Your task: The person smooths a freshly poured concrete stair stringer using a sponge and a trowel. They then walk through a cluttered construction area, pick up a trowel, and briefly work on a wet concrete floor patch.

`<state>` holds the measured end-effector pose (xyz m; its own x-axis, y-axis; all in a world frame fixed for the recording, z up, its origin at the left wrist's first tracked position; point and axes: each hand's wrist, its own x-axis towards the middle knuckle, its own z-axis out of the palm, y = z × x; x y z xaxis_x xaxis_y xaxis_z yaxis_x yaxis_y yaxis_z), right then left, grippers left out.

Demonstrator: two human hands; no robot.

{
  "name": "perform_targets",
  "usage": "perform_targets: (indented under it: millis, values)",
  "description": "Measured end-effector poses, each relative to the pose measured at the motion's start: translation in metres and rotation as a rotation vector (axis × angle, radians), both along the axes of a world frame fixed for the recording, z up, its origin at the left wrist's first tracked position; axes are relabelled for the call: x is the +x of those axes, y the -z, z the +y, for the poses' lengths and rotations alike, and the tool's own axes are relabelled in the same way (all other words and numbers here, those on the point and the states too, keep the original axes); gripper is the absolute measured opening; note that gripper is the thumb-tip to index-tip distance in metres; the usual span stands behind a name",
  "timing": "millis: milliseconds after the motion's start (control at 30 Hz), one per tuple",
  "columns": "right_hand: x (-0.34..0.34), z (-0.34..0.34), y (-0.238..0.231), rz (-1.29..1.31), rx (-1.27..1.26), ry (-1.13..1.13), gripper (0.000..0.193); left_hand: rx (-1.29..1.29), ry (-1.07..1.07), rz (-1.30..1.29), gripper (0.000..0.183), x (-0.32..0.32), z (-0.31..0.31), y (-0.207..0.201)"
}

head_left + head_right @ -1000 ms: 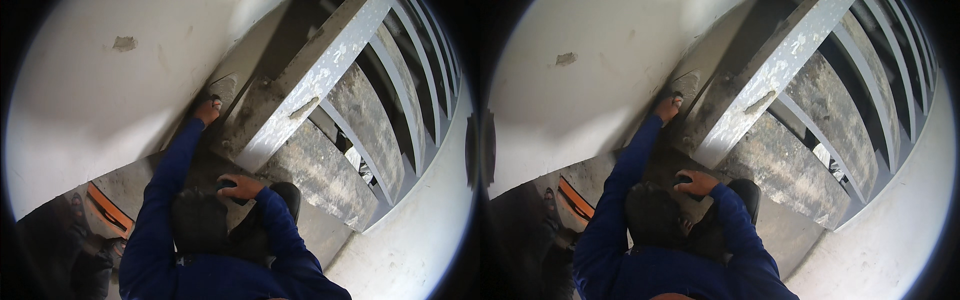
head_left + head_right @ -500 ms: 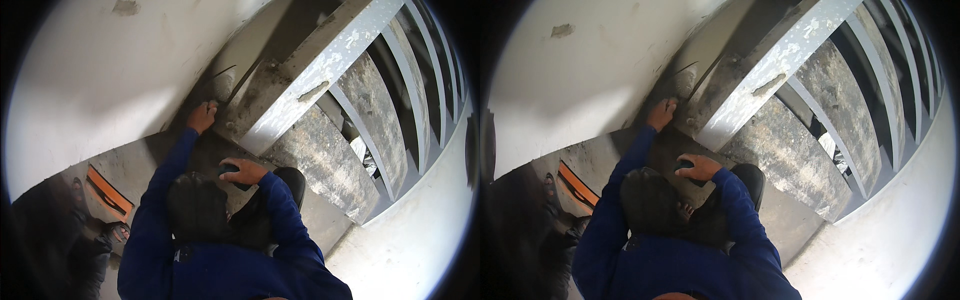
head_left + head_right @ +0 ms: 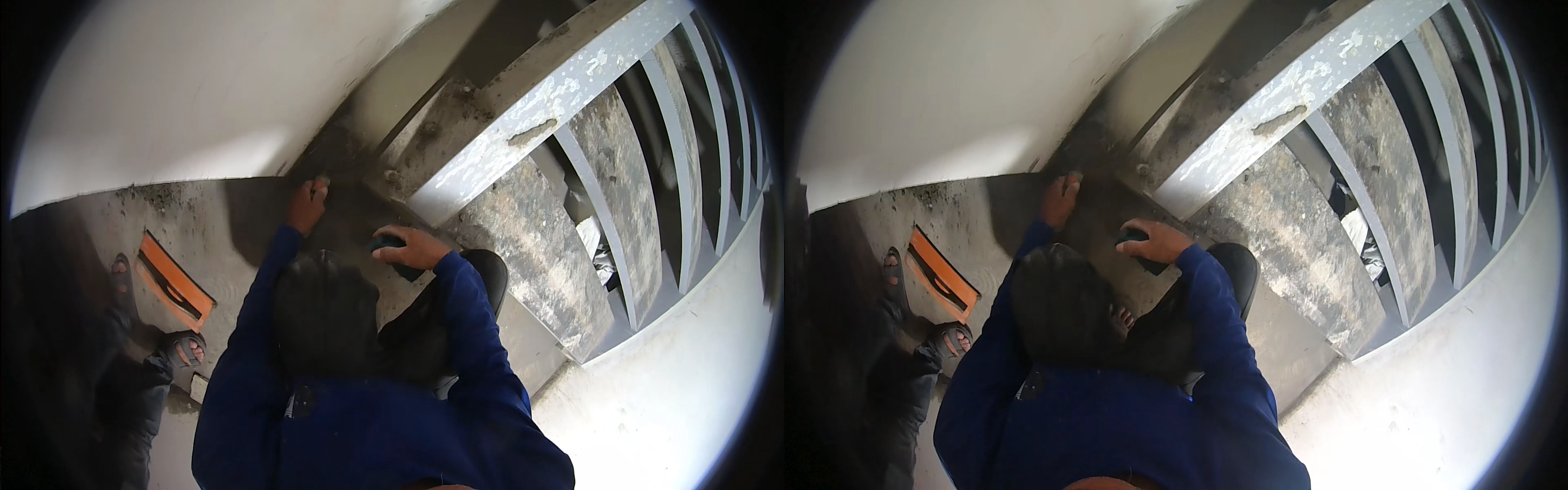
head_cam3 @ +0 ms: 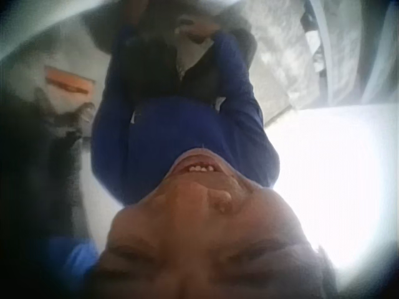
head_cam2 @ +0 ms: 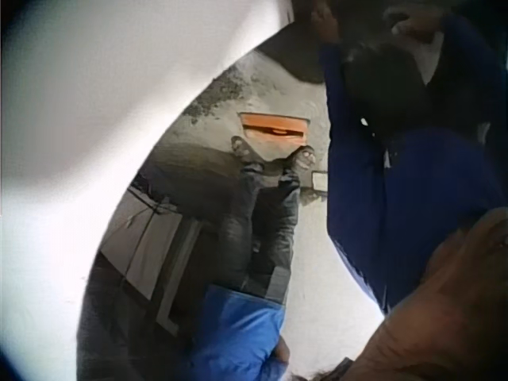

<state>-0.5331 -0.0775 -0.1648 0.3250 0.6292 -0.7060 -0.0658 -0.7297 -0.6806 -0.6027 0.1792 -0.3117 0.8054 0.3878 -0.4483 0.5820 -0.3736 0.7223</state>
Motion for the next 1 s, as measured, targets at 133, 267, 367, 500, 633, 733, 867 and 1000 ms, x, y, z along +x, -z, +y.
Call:
perform_targets:
  millis: [133, 267, 367, 500, 633, 733, 867, 1000]
  values:
    - [-0.004, 0.004, 0.006, -0.035, -0.018, -0.027, 0.061, 0.012, -0.061, 0.048, 0.051, -0.049, -0.009, -0.017]
    - [-0.006, 0.006, 0.001, 0.097, -0.086, -0.041, 0.062, 0.058, 0.049, -0.036, 0.048, -0.037, -0.014, -0.028]
    - [-0.009, 0.006, 0.000, 0.024, -0.081, -0.086, 0.062, 0.084, 0.250, -0.127, 0.046, 0.003, -0.002, -0.028]
    - [-0.014, 0.006, 0.006, -0.069, -0.087, -0.090, 0.056, 0.204, 0.445, 0.058, 0.046, 0.037, 0.019, -0.022]
    - [-0.013, 0.006, 0.011, -0.010, -0.139, -0.059, 0.061, 0.171, 0.396, -0.023, 0.044, 0.025, 0.034, -0.016]
    - [-0.013, 0.007, 0.010, 0.037, -0.134, -0.057, 0.064, 0.171, 0.301, 0.030, 0.043, -0.005, 0.035, -0.018]
    - [-0.017, 0.018, 0.009, -0.066, -0.119, -0.116, 0.062, 0.093, 0.215, 0.173, 0.044, -0.040, 0.019, -0.022]
    - [-0.017, 0.033, 0.012, 0.012, -0.090, -0.166, 0.059, 0.088, 0.227, 0.060, 0.039, -0.051, 0.015, -0.019]
